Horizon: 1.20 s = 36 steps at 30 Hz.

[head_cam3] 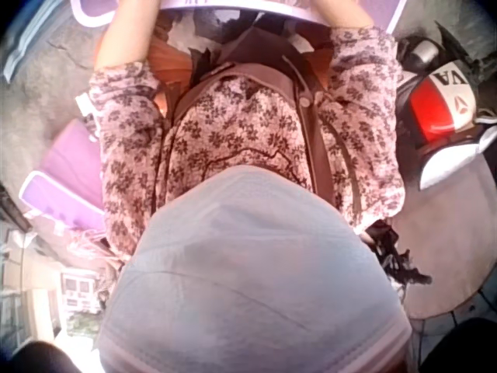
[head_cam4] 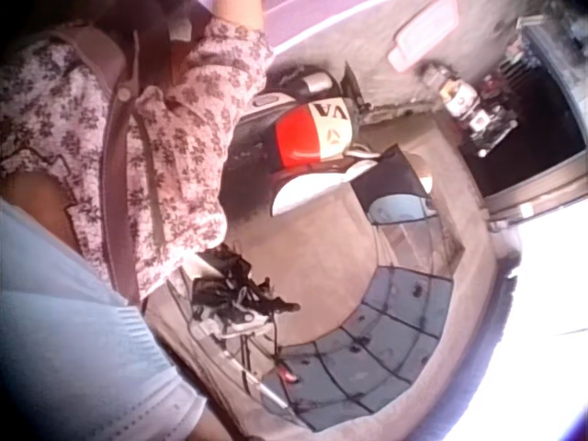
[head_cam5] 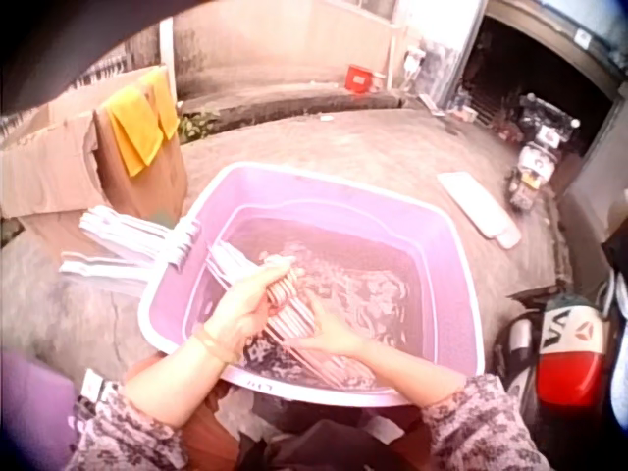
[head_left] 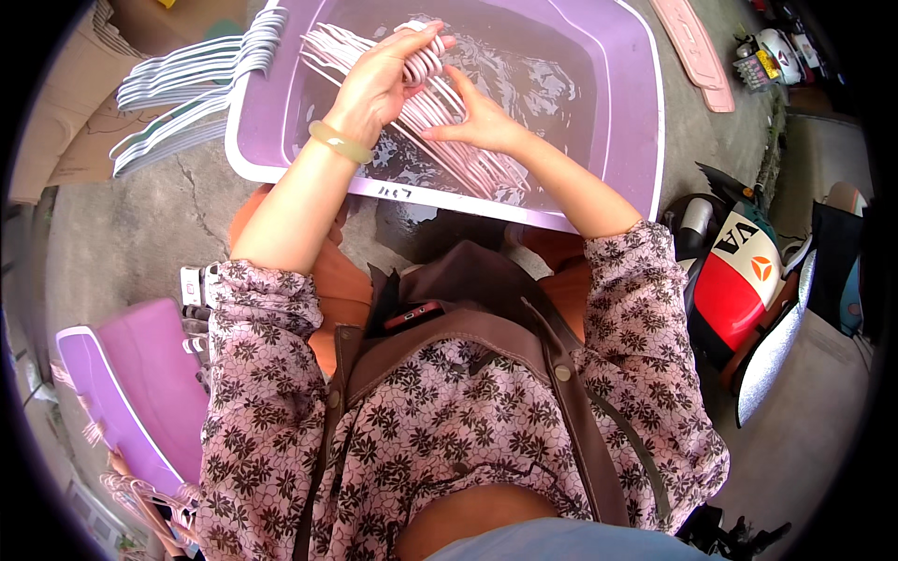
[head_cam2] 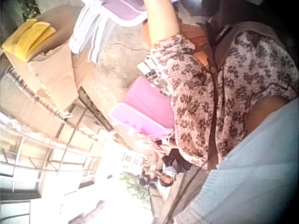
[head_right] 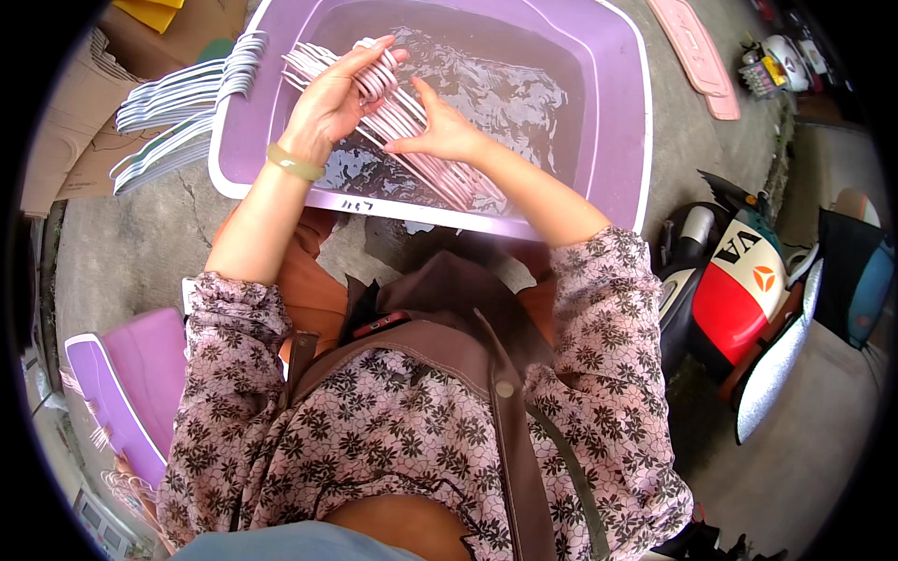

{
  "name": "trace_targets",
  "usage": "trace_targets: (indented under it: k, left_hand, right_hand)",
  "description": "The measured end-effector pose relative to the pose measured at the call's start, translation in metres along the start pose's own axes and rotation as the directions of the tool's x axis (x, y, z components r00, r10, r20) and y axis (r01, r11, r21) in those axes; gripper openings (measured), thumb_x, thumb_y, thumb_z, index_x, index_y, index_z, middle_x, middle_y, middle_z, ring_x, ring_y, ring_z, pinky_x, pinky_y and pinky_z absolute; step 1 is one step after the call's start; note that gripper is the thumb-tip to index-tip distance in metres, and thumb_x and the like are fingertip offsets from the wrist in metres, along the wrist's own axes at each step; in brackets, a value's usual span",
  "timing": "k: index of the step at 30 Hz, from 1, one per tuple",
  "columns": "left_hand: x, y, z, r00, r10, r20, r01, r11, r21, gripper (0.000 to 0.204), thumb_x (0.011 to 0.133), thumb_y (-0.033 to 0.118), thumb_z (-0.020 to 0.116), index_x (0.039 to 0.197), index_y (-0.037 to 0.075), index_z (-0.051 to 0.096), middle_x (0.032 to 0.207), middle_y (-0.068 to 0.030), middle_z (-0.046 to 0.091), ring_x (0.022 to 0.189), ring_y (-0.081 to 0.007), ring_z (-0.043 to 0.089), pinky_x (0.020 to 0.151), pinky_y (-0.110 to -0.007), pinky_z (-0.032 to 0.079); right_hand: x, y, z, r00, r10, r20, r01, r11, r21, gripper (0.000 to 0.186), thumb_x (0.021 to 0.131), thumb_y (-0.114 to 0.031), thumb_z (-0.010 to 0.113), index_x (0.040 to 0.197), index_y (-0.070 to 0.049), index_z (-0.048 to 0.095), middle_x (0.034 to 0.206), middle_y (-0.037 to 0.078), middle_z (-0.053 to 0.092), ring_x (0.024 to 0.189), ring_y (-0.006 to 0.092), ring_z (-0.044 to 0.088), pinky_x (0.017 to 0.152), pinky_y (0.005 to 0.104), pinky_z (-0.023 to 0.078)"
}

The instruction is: The person washes plastic clothes hangers by dipping them into a basin of water, wiping them with a cloth, and then hanging them on a metal drying rack.

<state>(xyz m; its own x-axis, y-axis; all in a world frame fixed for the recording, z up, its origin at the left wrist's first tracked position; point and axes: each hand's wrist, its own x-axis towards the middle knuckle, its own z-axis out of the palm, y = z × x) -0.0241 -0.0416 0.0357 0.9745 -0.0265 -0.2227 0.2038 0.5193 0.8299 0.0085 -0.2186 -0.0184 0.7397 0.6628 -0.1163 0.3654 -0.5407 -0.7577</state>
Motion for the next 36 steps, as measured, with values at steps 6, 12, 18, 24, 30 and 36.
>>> trace_targets:
  k: [6,12,18,24,30,36]
  left_hand:
    - [0.001,0.004,-0.007,0.988,-0.093,0.123,0.125,0.948,-0.292,0.038,0.089,0.023,0.049,0.122,0.003,0.047,0.113,-0.013,0.057,0.095,-0.0199,0.056,0.085,-0.04,0.044]
    - [-0.007,0.019,-0.003,0.99,-0.067,0.123,0.081,0.989,-0.12,0.041,0.088,0.026,0.052,0.118,-0.001,0.047,0.111,-0.0154,0.054,0.103,-0.0275,0.053,0.09,-0.043,0.041]
    - [0.004,0.011,-0.025,0.867,0.482,0.131,-0.291,0.274,0.917,0.043,0.087,0.038,0.05,0.114,0.005,0.053,0.104,-0.0076,0.059,0.097,-0.0189,0.053,0.087,-0.033,0.04]
    - [0.015,-0.023,0.005,0.936,-0.346,0.062,0.325,0.919,0.222,0.061,0.089,0.055,0.036,0.121,0.005,0.048,0.111,-0.0087,0.059,0.097,-0.0175,0.054,0.086,-0.033,0.04]
    - [0.024,-0.021,0.018,0.885,-0.035,0.464,0.286,0.828,-0.483,0.044,0.094,0.035,0.036,0.122,0.001,0.043,0.122,-0.0165,0.049,0.107,-0.0262,0.052,0.099,-0.045,0.037]
    - [0.043,-0.015,0.019,0.901,0.053,0.431,0.192,0.842,-0.505,0.027,0.089,0.017,0.048,0.106,-0.001,0.056,0.101,-0.0139,0.061,0.098,-0.0273,0.057,0.09,-0.04,0.045]
  right_hand:
    - [0.024,0.008,0.023,0.979,0.187,-0.078,-0.182,0.981,0.066,0.057,0.06,-0.027,0.071,0.106,0.001,0.052,0.076,0.012,0.065,0.069,0.0198,0.064,0.067,0.0314,0.05]
    - [0.02,-0.002,-0.012,0.95,0.312,0.013,-0.312,0.942,0.121,0.03,0.062,-0.02,0.068,0.082,0.0,0.059,0.068,0.006,0.061,0.058,0.0122,0.057,0.056,0.0271,0.047]
    - [0.016,0.033,-0.047,0.947,0.317,-0.059,-0.267,0.873,0.408,0.023,0.066,-0.011,0.067,0.083,0.002,0.06,0.068,0.004,0.059,0.058,0.0097,0.054,0.051,0.0241,0.044]
    - [0.0,-0.004,-0.067,0.98,0.196,-0.045,-0.156,0.883,0.443,0.028,0.067,-0.012,0.068,0.089,0.003,0.061,0.075,0.005,0.06,0.066,0.0088,0.055,0.06,0.0236,0.046]
    - [-0.015,-0.052,-0.054,0.996,-0.061,-0.07,0.079,0.957,0.28,0.032,0.072,-0.019,0.071,0.092,0.0,0.055,0.071,0.0,0.055,0.057,0.0057,0.05,0.049,0.0209,0.04]
    - [-0.009,-0.043,-0.06,0.996,-0.082,0.039,0.059,0.909,0.412,0.036,0.078,-0.03,0.067,0.095,-0.001,0.054,0.073,0.002,0.055,0.055,0.0061,0.051,0.049,0.0188,0.04]
